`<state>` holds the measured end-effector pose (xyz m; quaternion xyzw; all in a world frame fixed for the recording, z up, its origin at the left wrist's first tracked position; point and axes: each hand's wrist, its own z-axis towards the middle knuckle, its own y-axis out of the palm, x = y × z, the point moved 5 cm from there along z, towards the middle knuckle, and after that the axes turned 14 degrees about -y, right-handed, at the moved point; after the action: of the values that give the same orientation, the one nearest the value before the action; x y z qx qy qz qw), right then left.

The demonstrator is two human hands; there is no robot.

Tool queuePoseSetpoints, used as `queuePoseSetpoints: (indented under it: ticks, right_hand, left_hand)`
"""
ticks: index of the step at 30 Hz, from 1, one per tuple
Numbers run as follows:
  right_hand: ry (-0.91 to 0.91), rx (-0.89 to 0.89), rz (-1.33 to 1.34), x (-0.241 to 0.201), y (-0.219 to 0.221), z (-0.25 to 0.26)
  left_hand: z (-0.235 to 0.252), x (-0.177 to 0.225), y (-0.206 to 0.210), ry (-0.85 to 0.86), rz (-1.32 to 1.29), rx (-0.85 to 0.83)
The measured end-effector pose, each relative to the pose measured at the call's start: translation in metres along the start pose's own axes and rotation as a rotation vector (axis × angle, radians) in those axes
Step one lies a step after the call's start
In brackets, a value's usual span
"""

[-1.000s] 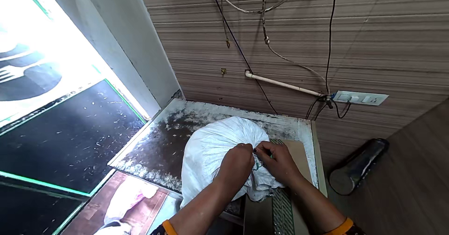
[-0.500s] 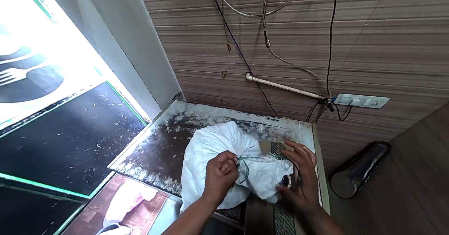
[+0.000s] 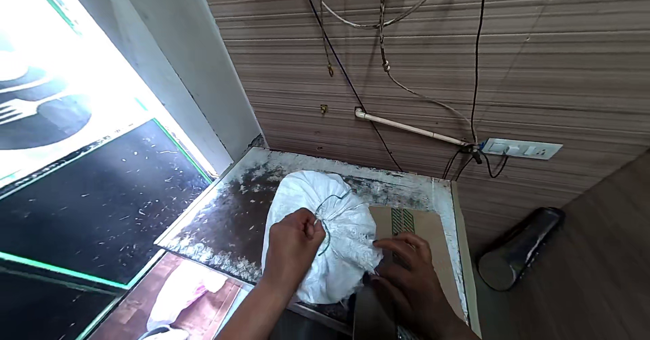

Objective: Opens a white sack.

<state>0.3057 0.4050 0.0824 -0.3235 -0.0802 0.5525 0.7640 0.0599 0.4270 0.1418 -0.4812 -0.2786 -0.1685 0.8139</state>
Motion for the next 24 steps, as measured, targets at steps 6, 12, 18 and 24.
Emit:
queuePoseSetpoints:
  ticks: [6,12,18,24]
  right_hand:
    - [-0.097,-0.096,0.117,-0.019,0.015,0.001]
    - [-0.123,-0.114,0.145,-0.024,0.006,-0.001]
    - [-0.048,-0.041,0.102,-0.017,-0.011,-0.016]
    - [0.108,0.032,0.059,-0.004,-0.031,-0.036]
  left_hand:
    - [-0.001,-0.005,-0.009,-0.045,0.165,0.014]
    - [0.001,-0.001,-0.009,-0.126,0.136,-0.054]
    - [-0.006,-0.015,-0.014,-0.271,-0.177,-0.054]
    - [-0.011,-0.026,-0.051,-0.292,-0.733,-0.222]
